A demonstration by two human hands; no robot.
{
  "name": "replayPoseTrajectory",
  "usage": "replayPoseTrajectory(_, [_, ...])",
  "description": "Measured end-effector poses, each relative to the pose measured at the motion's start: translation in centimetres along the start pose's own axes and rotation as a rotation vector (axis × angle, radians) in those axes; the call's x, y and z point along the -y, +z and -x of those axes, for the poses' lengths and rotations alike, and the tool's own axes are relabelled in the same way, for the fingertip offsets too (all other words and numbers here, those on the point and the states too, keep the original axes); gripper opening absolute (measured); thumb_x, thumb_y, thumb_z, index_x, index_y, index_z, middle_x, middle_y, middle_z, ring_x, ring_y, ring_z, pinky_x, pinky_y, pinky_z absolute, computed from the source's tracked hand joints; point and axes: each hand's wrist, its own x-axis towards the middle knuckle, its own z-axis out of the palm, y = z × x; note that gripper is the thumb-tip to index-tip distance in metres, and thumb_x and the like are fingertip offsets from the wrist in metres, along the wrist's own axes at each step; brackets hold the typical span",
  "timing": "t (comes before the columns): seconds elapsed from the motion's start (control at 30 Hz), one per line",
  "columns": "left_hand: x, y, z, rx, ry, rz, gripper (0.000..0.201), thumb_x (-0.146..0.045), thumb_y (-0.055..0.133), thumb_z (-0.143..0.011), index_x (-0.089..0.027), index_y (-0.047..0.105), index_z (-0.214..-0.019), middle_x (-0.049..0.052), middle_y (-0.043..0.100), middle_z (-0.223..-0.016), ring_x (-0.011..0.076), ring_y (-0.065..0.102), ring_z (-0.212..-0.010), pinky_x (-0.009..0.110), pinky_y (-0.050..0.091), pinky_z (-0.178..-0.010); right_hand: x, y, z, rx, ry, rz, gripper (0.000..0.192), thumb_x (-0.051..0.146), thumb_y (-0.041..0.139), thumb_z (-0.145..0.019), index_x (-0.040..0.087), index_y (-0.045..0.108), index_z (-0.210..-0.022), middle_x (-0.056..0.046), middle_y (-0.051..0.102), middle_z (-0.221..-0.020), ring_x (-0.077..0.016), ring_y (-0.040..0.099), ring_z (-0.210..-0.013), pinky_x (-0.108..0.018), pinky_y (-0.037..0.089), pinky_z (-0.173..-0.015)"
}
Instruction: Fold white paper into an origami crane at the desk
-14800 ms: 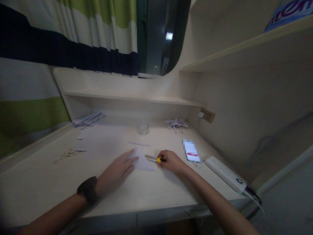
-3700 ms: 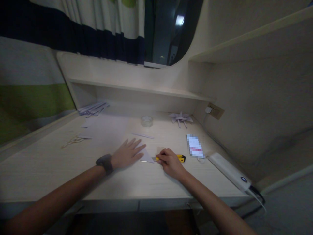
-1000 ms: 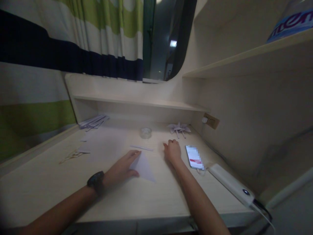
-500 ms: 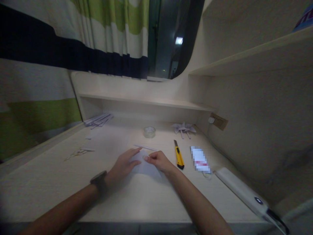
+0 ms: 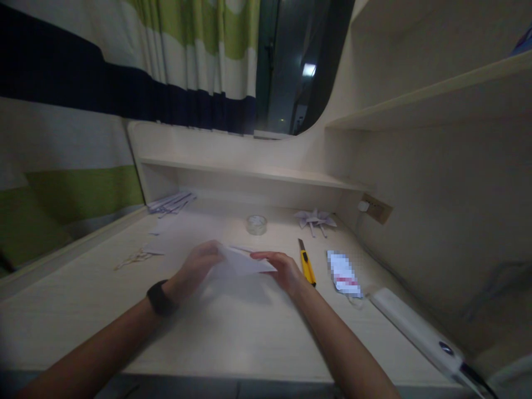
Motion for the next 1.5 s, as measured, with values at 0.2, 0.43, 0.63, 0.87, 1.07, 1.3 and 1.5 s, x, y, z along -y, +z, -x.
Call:
replayPoseTrajectory(0.2, [-0.2, -0.6, -0.4, 0.025, -0.013, 0.038, 0.016, -0.019, 0.061, -0.074, -0.015, 0.066, -0.089, 0.009, 0.068, -0.100, 0.0216, 0.062, -0.090, 0.036, 0.045, -0.082, -0.7, -0.3, -0.5, 0.014, -0.103, 0.089, 0.025, 0.019, 0.064, -0.063, 0.018, 0.072, -0.087, -0.008, 0.068, -0.104, -0.0208, 0.062, -0.091, -0.034, 0.047, -0.080])
replayPoseTrajectory(0.43, [-0.8, -0.7, -0.1, 0.011, -0.002, -0.121, 0.009, -0.025, 0.061, -0.077, -0.019, 0.064, -0.082, 0.007, 0.067, -0.093, 0.0231, 0.061, -0.093, 0.041, 0.047, -0.086, -2.5, -1.6, -1.4, -0.082, -0.095, 0.154, 0.023, 0.029, 0.073, -0.060, 0.015, 0.071, -0.079, -0.006, 0.068, -0.084, -0.0155, 0.060, -0.069, -0.027, 0.046, -0.062])
replayPoseTrajectory(0.63, [-1.2, -1.0, -0.5, -0.132, -0.020, -0.049, 0.043, -0.032, 0.067, -0.073, -0.019, 0.055, -0.112, 0.004, 0.065, -0.088, 0.0176, 0.062, -0.080, 0.031, 0.050, -0.071, -2.6, -2.7, -1.5, -0.146, -0.048, 0.064, 0.038, 0.039, 0.077, -0.061, 0.011, 0.069, -0.085, -0.005, 0.065, -0.068, -0.0108, 0.053, -0.052, -0.022, 0.038, -0.047])
replayPoseTrajectory(0.87, [-1.2, -1.2, -0.9, -0.144, -0.019, -0.258, 0.064, -0.036, 0.072, -0.069, -0.020, 0.051, -0.127, 0.004, 0.068, -0.086, 0.0175, 0.062, -0.075, 0.027, 0.048, -0.065, -2.1, -2.1, -1.7, -0.349, -0.177, 0.075, 0.065, 0.037, 0.078, -0.060, 0.018, 0.059, -0.120, 0.003, 0.058, -0.057, -0.0082, 0.045, -0.044, -0.021, 0.032, -0.042])
replayPoseTrajectory(1.07, [-1.3, -1.7, -1.1, -0.120, -0.015, -0.512, 0.036, -0.031, 0.075, -0.064, -0.017, 0.071, -0.096, 0.009, 0.070, -0.100, 0.0226, 0.063, -0.084, 0.032, 0.048, -0.075, -2.6, -2.7, -1.9, -0.354, -0.215, 0.165, 0.047, 0.034, 0.079, -0.059, 0.013, 0.070, -0.100, 0.003, 0.055, -0.052, -0.0081, 0.043, -0.046, -0.022, 0.032, -0.044])
replayPoseTrajectory(1.3, [-0.9, -2.2, -1.1, -0.220, -0.032, -0.453, 0.034, -0.034, 0.076, -0.063, -0.015, 0.073, -0.091, 0.008, 0.072, -0.085, 0.0221, 0.064, -0.077, 0.030, 0.049, -0.068, -2.6, -3.2, -2.2, -0.384, -0.230, 0.149, 0.045, 0.034, 0.079, -0.057, 0.013, 0.072, -0.096, 0.001, 0.057, -0.051, -0.0090, 0.044, -0.046, -0.023, 0.034, -0.045])
replayPoseTrajectory(1.5, [-0.5, -2.3, -1.3, -0.235, -0.045, -0.480, 0.036, -0.035, 0.076, -0.064, -0.014, 0.073, -0.093, 0.007, 0.073, -0.084, 0.0209, 0.065, -0.074, 0.029, 0.050, -0.065, -2.6, -3.4, -2.4, -0.427, -0.237, 0.198, 0.046, 0.037, 0.079, -0.056, 0.013, 0.073, -0.094, 0.000, 0.058, -0.050, -0.0095, 0.045, -0.045, -0.023, 0.035, -0.044])
